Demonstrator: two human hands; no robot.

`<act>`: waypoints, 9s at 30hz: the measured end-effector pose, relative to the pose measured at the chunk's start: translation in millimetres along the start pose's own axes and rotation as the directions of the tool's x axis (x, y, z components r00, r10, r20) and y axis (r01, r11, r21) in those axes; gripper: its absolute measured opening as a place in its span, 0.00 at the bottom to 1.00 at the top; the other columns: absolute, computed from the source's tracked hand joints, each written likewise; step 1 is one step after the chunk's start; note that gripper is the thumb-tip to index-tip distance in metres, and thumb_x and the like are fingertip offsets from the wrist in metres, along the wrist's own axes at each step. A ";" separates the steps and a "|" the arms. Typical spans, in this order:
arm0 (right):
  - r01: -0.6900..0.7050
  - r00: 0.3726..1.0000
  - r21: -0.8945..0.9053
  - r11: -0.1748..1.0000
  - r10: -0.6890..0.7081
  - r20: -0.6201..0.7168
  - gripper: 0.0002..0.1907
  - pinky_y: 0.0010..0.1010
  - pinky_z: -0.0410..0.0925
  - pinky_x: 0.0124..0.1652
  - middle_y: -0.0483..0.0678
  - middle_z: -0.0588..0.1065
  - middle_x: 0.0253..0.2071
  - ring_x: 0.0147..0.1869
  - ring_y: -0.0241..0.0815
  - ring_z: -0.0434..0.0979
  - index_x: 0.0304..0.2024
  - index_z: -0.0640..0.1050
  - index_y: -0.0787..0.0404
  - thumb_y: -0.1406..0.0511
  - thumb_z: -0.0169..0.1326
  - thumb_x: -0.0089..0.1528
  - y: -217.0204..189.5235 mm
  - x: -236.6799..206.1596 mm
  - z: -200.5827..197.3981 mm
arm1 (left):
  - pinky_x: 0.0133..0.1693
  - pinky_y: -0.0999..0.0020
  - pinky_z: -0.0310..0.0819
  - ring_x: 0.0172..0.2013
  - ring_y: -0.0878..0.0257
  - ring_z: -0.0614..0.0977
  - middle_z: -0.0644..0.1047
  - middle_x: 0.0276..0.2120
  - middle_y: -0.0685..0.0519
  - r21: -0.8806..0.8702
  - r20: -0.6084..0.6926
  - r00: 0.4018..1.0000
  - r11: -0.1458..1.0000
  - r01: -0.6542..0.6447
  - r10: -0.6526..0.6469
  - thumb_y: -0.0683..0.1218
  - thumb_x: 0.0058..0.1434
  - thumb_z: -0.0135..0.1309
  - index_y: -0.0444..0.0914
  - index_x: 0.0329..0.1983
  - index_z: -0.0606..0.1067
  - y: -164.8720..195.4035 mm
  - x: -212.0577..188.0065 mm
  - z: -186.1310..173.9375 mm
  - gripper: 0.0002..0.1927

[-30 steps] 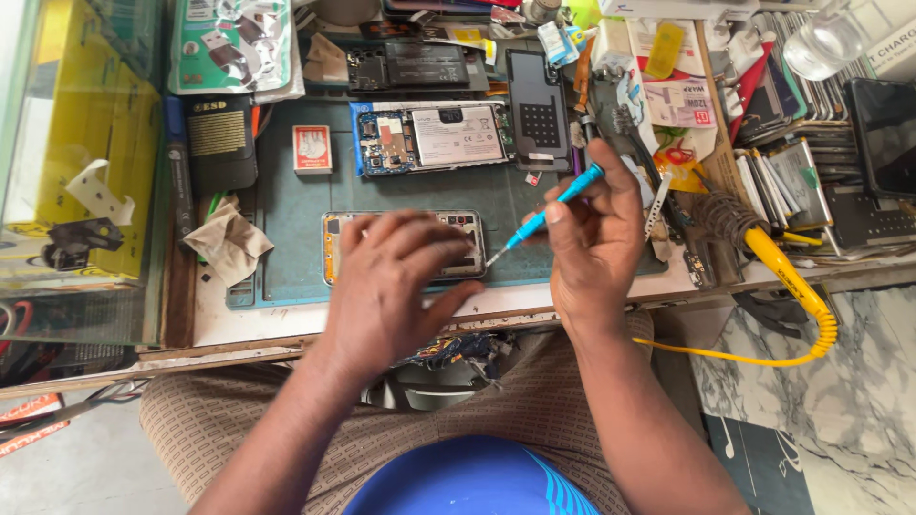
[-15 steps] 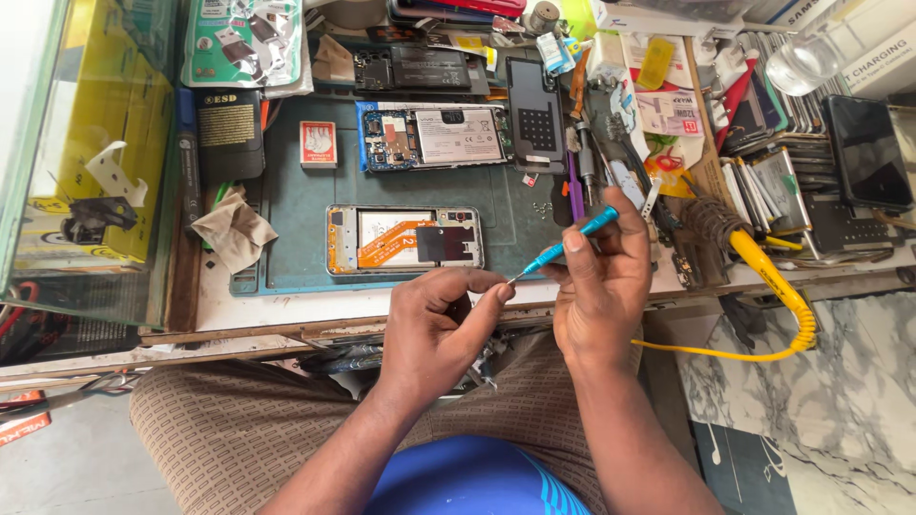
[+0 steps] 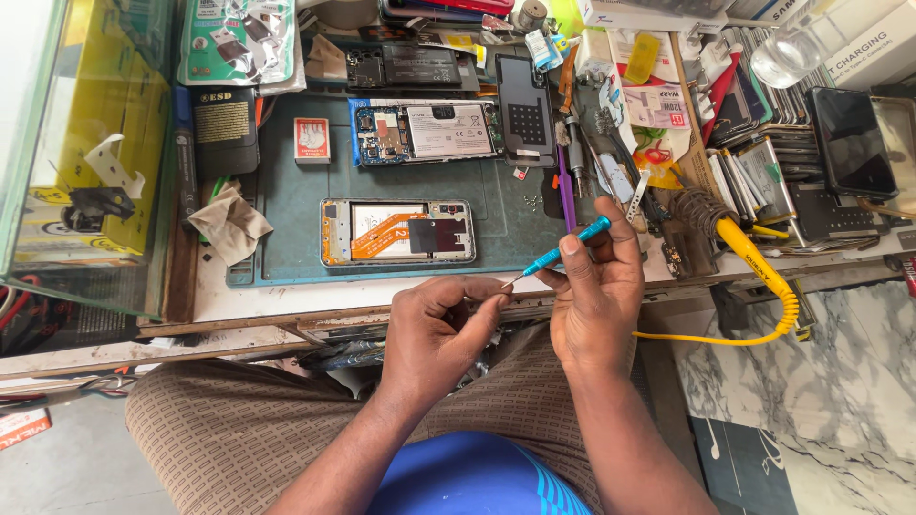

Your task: The person disassembles a smartphone by removing the back cover and using a screwdriver to unscrew internal components. They then use a plastic opening tool to pry and separate parts, and a metal spudger to disconnect ribbon cables and adjust internal pieces.

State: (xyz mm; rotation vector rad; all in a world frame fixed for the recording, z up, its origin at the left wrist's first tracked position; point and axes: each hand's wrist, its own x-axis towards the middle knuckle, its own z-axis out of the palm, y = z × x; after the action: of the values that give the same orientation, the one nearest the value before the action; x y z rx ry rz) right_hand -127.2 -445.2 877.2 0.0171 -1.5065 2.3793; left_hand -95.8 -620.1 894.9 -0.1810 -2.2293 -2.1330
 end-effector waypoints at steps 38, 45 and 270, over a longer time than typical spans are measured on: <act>0.611 0.750 -0.457 0.646 -0.288 0.596 0.34 0.22 0.78 0.46 0.50 0.80 0.43 0.47 0.35 0.83 0.75 0.58 0.58 0.75 0.59 0.72 59.2 132.1 40.4 | 0.62 0.46 0.53 0.60 0.53 0.73 0.77 0.55 0.51 0.854 0.230 0.919 0.387 -0.348 0.319 0.61 0.60 0.58 0.42 0.53 0.79 -19.6 101.3 -45.3 0.25; 0.605 0.751 -0.460 0.650 -0.272 0.602 0.33 0.22 0.78 0.46 0.51 0.80 0.44 0.48 0.36 0.84 0.74 0.59 0.58 0.75 0.59 0.72 66.3 137.5 41.8 | 0.62 0.46 0.52 0.60 0.53 0.73 0.77 0.56 0.51 0.843 0.226 0.922 0.411 -0.348 0.316 0.61 0.60 0.58 0.41 0.54 0.79 -24.4 108.1 -48.7 0.25; 0.575 0.742 -0.596 0.561 -0.050 0.668 0.08 0.30 0.79 0.45 0.50 0.82 0.37 0.43 0.41 0.87 0.41 0.76 0.67 0.73 0.63 0.63 24.0 134.9 68.0 | 0.39 0.71 0.80 0.34 0.69 0.83 0.81 0.32 0.56 0.023 0.421 0.793 0.869 -0.493 0.439 0.39 0.70 0.53 0.35 0.41 0.77 57.8 204.0 -63.6 0.03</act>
State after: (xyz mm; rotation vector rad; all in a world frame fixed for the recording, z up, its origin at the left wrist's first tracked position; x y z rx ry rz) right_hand -272.6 -479.0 910.6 0.8400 -2.4478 1.2535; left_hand -294.0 -671.1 979.2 -1.1378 -2.1854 -1.7841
